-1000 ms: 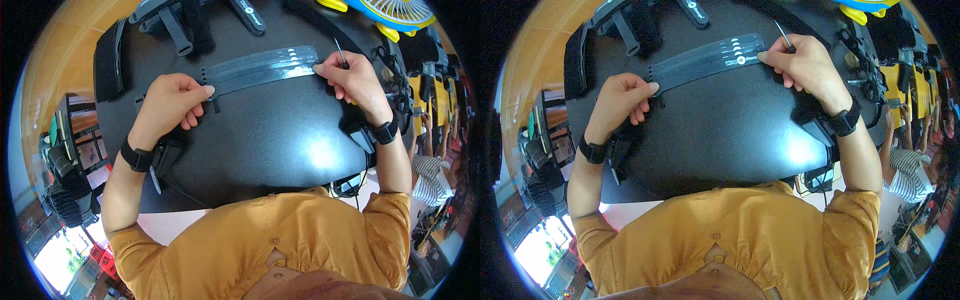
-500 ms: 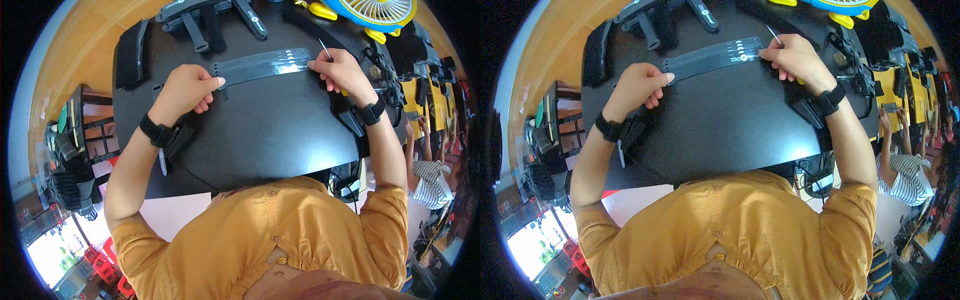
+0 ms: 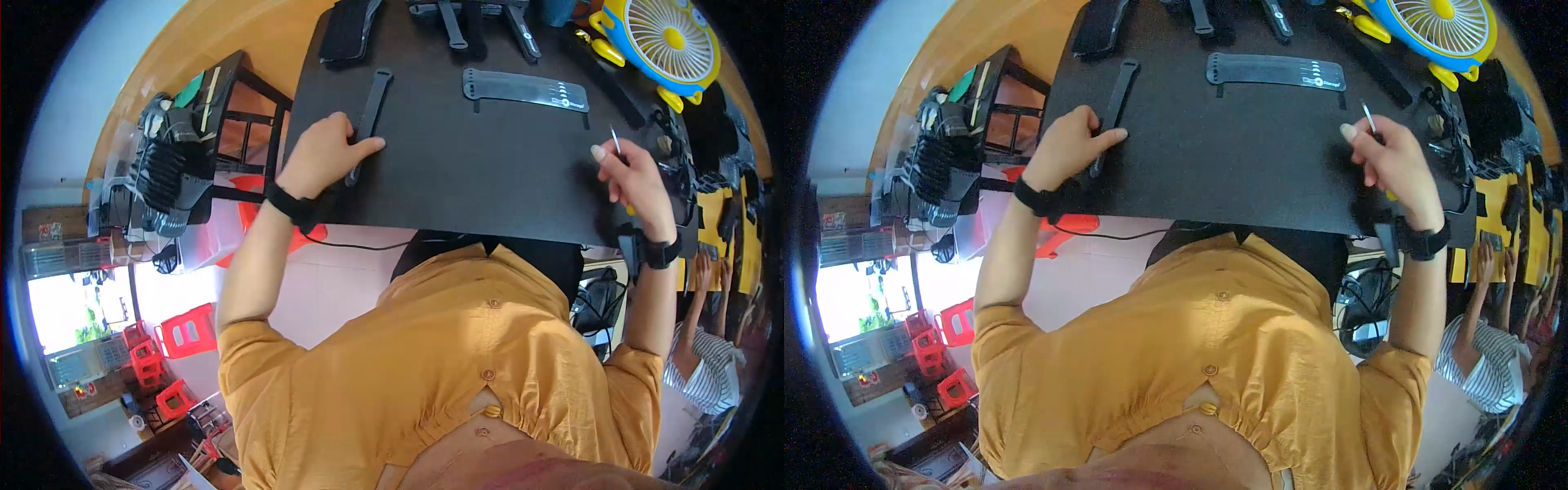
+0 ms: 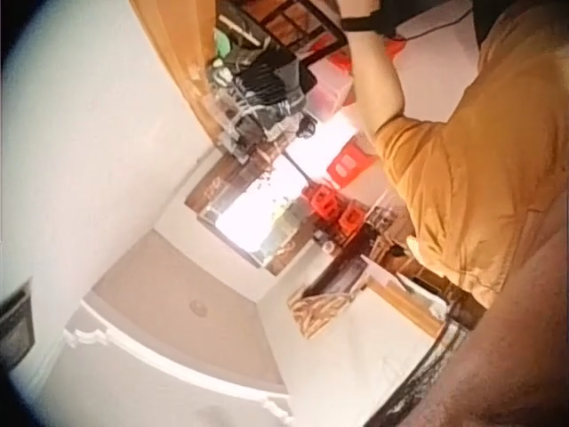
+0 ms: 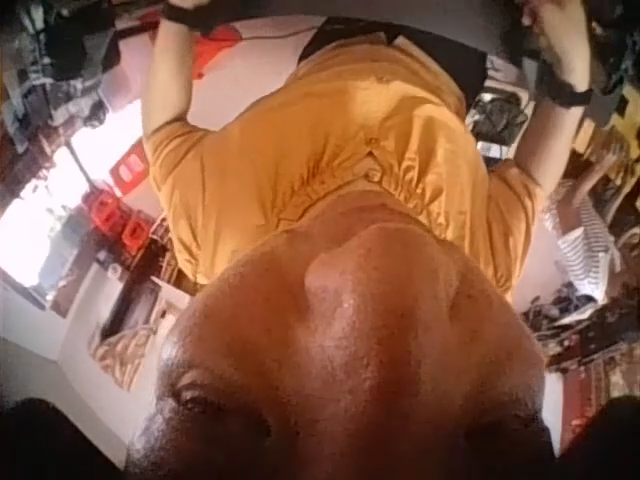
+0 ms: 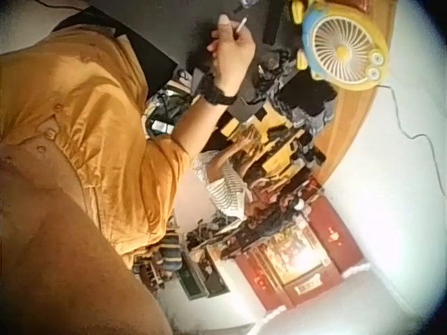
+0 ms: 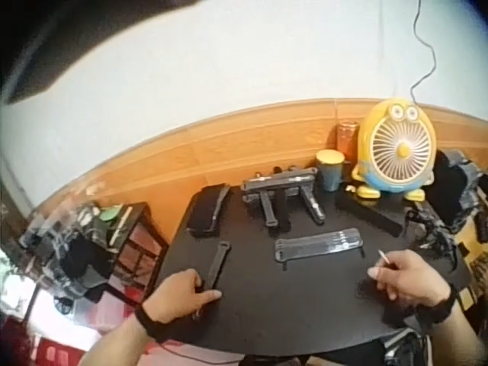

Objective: Assembling plastic components and a strap onto a toy gun model.

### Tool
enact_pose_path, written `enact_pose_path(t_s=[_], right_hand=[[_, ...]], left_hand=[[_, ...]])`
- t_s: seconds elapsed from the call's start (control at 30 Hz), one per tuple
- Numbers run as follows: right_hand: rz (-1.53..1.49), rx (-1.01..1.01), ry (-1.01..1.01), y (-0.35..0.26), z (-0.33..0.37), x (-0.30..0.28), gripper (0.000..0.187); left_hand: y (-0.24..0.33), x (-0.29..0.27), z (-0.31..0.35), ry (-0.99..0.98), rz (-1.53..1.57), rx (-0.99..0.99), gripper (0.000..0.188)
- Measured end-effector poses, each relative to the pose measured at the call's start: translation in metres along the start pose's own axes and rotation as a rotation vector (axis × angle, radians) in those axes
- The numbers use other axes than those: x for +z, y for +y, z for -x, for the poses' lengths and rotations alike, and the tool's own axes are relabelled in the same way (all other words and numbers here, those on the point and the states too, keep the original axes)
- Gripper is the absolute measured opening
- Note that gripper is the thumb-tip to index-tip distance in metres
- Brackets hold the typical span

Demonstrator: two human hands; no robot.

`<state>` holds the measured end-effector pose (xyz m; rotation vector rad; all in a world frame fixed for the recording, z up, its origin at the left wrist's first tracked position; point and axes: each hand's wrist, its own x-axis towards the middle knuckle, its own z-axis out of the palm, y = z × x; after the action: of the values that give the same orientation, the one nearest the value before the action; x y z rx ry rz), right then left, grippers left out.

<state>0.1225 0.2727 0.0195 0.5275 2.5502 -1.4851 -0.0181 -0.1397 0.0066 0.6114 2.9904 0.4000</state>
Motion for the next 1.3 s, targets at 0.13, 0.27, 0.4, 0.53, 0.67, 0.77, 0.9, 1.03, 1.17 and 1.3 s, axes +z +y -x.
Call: enact_pose_path(t_s=[0.13, 0.27, 0.4, 0.53, 0.67, 0.77, 0.9, 1.03, 1.17, 1.3], right_hand=[[-0.224, -0.04, -0.158, -0.023, 0.029, 0.044, 0.023], [-0.363, -0.191, -0.285, -0.033, 0.037, 0.096, 0.032], [-0.483, -0.269, -0.225, -0.055, 0.037, 0.129, 0.047], [-0.879, -0.368, -0.472, -0.06, 0.035, 0.122, 0.046], [-0.631, -0.401, -0.151, -0.057, 0.035, 0.112, 0.032], [-0.626, -0.372, -0.093, -0.05, 0.028, 0.108, 0.028], [-0.599, -0.403, -0.055, -0.053, 0.029, 0.112, 0.028], [-0.611, -0.414, 0.029, -0.053, 0.027, 0.11, 0.028], [-0.672, -0.368, -0.055, -0.048, 0.02, 0.109, 0.027], [-0.636, -0.333, -0.098, -0.047, 0.018, 0.114, 0.031]], left_hand=[[-0.006, 0.01, 0.01, -0.024, 0.202, -0.018, 0.042], [0.038, 0.005, 0.032, -0.253, 0.907, -0.054, 0.022], [0.091, 0.018, 0.06, -0.549, 1.405, 0.07, 0.022], [0.107, 0.042, 0.06, -0.948, 1.952, 0.178, 0.033], [0.115, 0.036, 0.056, -0.702, 1.494, 0.146, 0.038], [0.118, 0.033, 0.057, -0.682, 1.206, 0.182, 0.035], [0.115, 0.039, 0.05, -0.743, 1.055, 0.334, 0.034], [0.124, 0.043, 0.052, -0.81, 1.359, 0.257, 0.033], [0.126, 0.048, 0.048, -0.924, 1.583, 0.181, 0.034], [0.121, 0.053, 0.047, -0.926, 1.531, 0.21, 0.035]])
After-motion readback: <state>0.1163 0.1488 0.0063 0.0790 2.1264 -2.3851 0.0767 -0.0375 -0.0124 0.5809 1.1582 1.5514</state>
